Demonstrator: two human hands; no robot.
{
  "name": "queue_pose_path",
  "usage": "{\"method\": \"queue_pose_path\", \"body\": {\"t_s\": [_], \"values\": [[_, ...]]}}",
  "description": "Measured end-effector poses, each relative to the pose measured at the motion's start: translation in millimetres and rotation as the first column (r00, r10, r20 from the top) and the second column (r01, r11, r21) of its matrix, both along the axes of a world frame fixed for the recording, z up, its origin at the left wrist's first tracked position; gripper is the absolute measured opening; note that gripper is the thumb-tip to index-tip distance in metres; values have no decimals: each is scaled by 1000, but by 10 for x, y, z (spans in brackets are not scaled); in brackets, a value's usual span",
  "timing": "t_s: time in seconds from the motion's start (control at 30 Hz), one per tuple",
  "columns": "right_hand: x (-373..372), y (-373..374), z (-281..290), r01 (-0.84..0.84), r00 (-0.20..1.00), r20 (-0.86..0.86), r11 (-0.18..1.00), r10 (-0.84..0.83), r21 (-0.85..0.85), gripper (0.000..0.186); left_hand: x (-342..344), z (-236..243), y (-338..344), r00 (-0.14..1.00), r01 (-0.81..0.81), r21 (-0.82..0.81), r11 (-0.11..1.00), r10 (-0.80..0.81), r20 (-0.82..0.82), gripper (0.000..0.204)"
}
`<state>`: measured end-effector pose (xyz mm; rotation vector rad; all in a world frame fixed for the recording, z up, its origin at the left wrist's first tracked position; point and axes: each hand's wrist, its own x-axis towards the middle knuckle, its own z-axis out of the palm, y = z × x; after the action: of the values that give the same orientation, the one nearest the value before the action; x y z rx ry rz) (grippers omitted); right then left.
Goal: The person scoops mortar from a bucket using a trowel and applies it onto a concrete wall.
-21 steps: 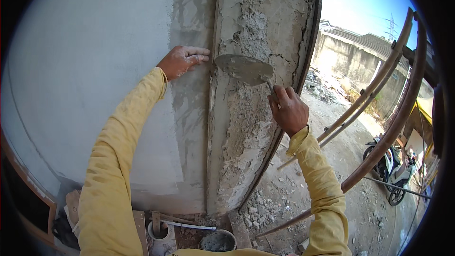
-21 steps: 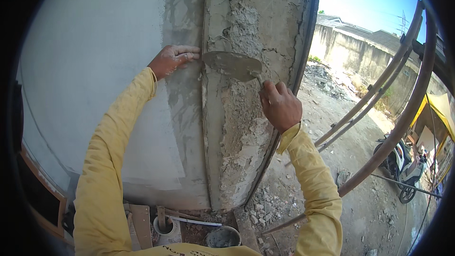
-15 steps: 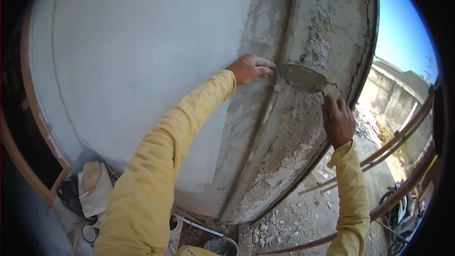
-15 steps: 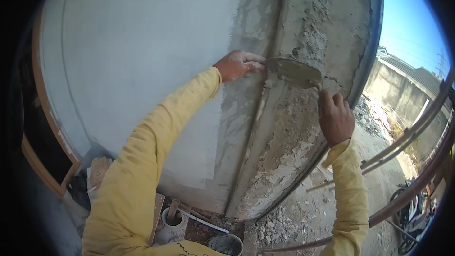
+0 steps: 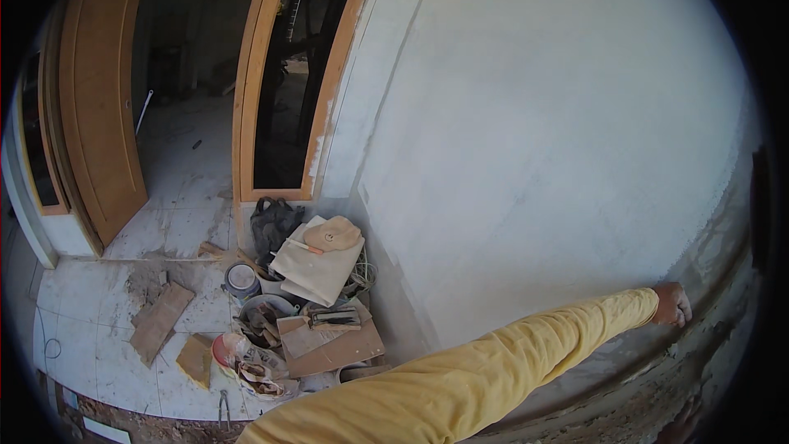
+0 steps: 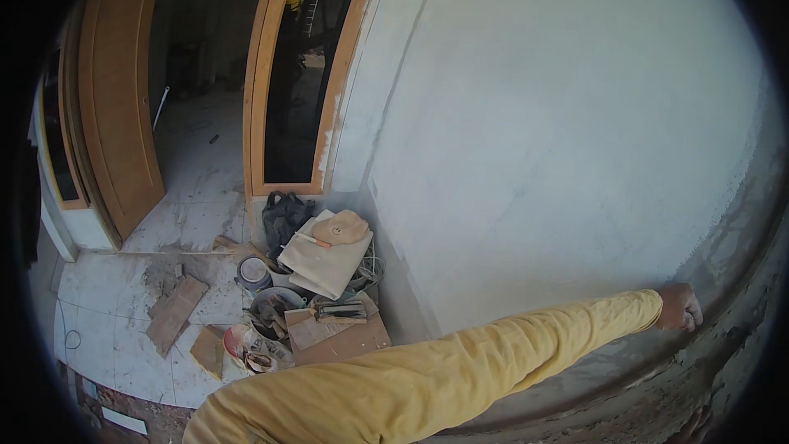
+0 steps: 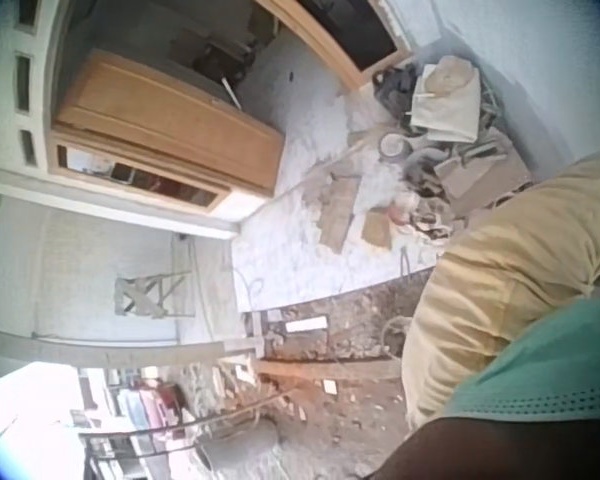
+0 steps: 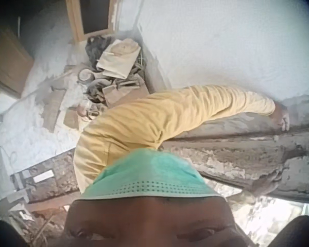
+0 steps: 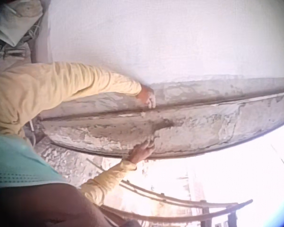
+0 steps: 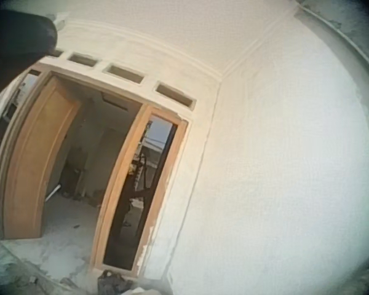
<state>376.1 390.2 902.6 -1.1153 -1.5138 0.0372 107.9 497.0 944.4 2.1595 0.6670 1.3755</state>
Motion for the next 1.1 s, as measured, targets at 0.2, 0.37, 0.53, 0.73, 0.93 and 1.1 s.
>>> {"method": "queue_pose_path", "body": {"t_s": [0.2, 0.37, 0.53, 0.73, 0.93, 1.1], "values": [[-401, 367, -608, -198, 945, -281, 977, 169, -76, 37, -269, -105, 278, 997, 27, -85, 996, -33, -75, 34], [-166, 559, -471, 18, 999, 49, 999, -20, 39, 48, -370, -14, 22, 989, -82, -99, 992, 69, -134, 34], [0, 307, -234, 65, 984, 166, 998, -63, -10, 52, -58, 17, -22, 980, -29, -53, 998, 18, -198, 35], [-319, 327, -280, 203, 929, 317, 979, -192, -2, 40, -166, -13, -99, 976, -56, -81, 995, 37, -217, 39], [-181, 185, -767, 318, 910, 312, 943, -274, -99, 40, -212, 22, 9, 978, -9, -82, 997, -8, -208, 39], [-245, -131, -1236, 140, 990, -2, 978, -142, -156, 48, -106, 34, 0, 977, -41, -82, 996, 22, -214, 38]]}}
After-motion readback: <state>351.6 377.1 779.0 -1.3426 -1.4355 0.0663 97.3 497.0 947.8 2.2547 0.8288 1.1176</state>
